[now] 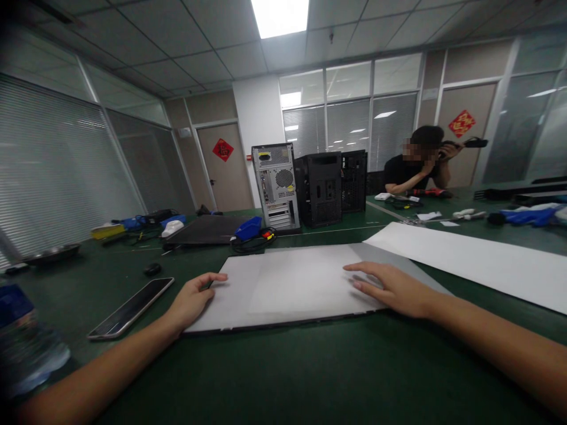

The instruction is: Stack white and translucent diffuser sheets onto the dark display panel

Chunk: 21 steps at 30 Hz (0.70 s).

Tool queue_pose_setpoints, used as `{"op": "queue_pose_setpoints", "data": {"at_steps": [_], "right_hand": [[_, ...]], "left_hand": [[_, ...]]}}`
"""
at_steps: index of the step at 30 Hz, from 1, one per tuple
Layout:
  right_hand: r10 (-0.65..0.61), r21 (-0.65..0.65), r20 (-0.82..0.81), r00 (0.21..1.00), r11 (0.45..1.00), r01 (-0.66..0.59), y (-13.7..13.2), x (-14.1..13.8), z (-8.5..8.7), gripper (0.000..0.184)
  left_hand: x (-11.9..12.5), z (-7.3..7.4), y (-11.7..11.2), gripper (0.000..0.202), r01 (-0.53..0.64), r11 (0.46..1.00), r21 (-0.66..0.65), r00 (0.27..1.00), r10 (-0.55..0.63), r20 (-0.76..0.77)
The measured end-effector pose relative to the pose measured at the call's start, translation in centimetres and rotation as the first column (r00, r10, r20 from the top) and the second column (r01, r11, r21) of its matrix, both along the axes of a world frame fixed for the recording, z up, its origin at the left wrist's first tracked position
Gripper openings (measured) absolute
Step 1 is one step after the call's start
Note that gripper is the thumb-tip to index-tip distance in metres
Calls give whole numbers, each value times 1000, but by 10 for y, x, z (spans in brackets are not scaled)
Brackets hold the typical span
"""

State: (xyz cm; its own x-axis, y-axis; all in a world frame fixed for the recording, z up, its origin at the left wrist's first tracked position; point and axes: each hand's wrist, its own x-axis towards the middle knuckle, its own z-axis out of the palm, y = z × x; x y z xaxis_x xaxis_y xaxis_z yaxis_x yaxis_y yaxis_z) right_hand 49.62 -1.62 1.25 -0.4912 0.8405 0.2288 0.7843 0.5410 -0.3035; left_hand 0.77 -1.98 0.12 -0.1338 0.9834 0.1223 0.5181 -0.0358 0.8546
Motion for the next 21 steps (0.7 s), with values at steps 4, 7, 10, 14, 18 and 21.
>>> {"op": "queue_pose_setpoints", "data": {"at_steps": [4,7,10,14,18,21], "right_hand": [[-112,140,88,990,985,99,7,4,-2,58],[-210,172,182,961,969,180,13,11,-4,61],[-176,114,181,968,981,158,12,12,-6,60],[-27,-25,65,997,999,29,5,3,-5,59],[-32,28,62,998,999,30,4,0,-3,58],[-84,111,101,991,991,72,6,2,-3,59]], "left_hand": [[0,1,-1,43,1,1000,-3,1000,-1,-13],[-2,-1,0,42,13,1000,13,1000,-13,-13],[-2,-2,1,40,14,999,48,999,-12,-42],[-1,-1,1,40,-8,999,46,997,11,-77],[0,-1,1,41,-4,1000,19,999,5,-41],[1,0,1,42,-9,1000,22,1000,9,-16]]}}
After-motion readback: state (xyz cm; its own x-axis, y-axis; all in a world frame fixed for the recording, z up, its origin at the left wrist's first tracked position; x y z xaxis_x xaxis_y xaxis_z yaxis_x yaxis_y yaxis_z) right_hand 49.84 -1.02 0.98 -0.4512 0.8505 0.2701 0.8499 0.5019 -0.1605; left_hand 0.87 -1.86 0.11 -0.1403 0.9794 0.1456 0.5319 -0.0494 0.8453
